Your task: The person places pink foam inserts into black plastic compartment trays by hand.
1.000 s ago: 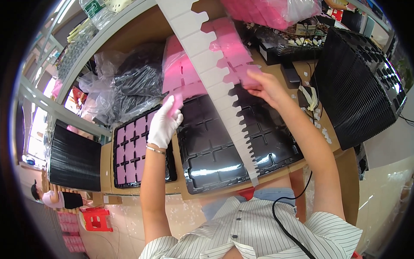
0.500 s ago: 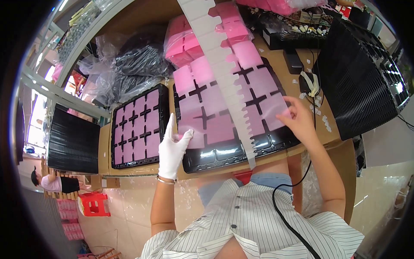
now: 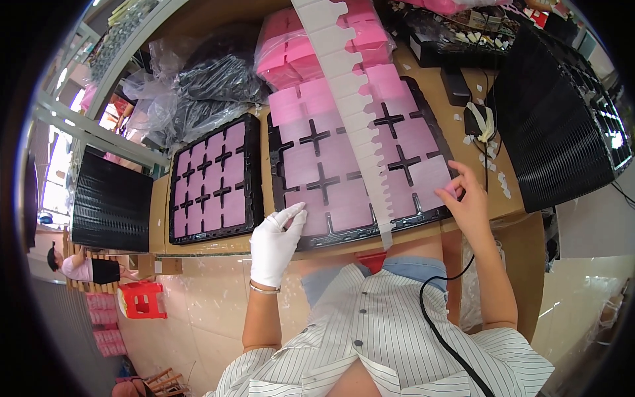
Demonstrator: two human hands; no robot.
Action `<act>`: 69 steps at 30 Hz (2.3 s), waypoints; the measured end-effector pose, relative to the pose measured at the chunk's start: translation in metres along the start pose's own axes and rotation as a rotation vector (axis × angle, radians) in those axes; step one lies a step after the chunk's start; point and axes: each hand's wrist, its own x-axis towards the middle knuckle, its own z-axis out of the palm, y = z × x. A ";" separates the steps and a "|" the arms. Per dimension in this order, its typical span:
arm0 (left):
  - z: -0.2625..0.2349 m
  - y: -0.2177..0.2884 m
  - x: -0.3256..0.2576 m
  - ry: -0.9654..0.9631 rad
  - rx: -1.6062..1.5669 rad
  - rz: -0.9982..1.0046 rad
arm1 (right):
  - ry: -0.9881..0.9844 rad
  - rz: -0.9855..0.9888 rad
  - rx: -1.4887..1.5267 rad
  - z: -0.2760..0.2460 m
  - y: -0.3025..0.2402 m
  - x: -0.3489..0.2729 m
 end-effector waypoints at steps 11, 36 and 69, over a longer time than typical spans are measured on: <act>-0.032 -0.007 0.031 0.136 0.155 -0.033 | 0.333 -0.429 -0.474 -0.023 -0.019 0.031; -0.003 -0.027 0.309 -0.349 -1.523 -0.268 | -0.515 0.329 1.226 0.067 -0.025 0.329; -0.005 -0.052 0.404 0.406 0.229 0.064 | 0.660 -0.368 -0.634 0.091 -0.067 0.412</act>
